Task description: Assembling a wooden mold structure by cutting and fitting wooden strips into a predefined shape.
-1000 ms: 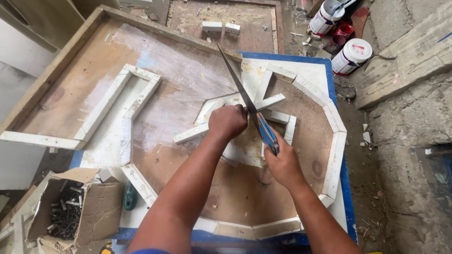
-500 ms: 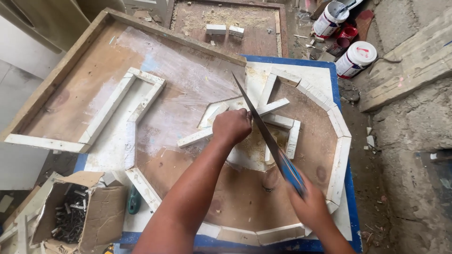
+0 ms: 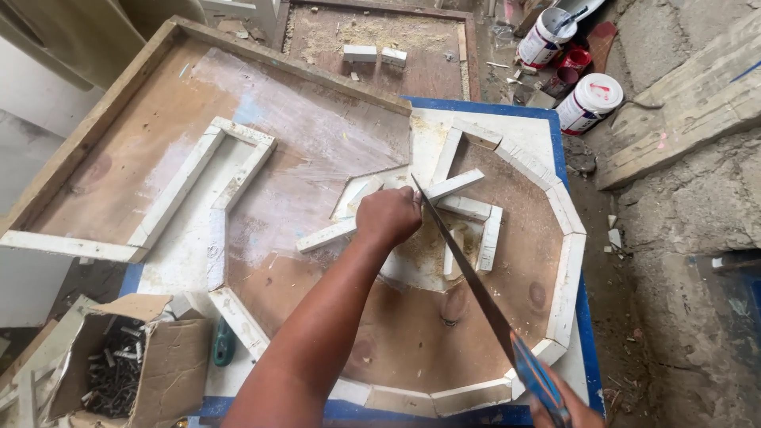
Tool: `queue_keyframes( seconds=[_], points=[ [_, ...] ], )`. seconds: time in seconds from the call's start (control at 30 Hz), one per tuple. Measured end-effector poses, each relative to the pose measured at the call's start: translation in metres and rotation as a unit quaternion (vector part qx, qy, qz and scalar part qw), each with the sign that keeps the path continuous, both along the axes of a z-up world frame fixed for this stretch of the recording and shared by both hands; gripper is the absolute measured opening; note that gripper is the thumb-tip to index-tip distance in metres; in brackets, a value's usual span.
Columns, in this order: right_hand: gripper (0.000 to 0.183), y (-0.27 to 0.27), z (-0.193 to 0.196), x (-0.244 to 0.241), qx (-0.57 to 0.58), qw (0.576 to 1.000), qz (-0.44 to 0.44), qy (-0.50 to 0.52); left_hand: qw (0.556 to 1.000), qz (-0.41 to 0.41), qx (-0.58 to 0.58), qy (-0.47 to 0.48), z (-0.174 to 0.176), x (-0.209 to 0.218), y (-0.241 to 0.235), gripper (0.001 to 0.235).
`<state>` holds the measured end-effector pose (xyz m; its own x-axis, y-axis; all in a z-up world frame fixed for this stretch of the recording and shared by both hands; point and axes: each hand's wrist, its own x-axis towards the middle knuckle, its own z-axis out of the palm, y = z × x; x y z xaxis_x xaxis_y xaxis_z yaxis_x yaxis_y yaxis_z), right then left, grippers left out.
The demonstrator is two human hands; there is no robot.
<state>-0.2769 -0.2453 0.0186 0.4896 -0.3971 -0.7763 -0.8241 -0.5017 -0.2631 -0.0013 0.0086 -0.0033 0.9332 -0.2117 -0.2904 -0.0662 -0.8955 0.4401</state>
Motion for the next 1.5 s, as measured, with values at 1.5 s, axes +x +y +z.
queue_keyframes(
  seconds=[1.5],
  points=[
    [0.055, 0.078, -0.003, 0.116, 0.048, 0.941, 0.069, -0.329, 0.999, 0.013, -0.016, -0.029, 0.001, -0.006, 0.004, 0.053]
  ],
)
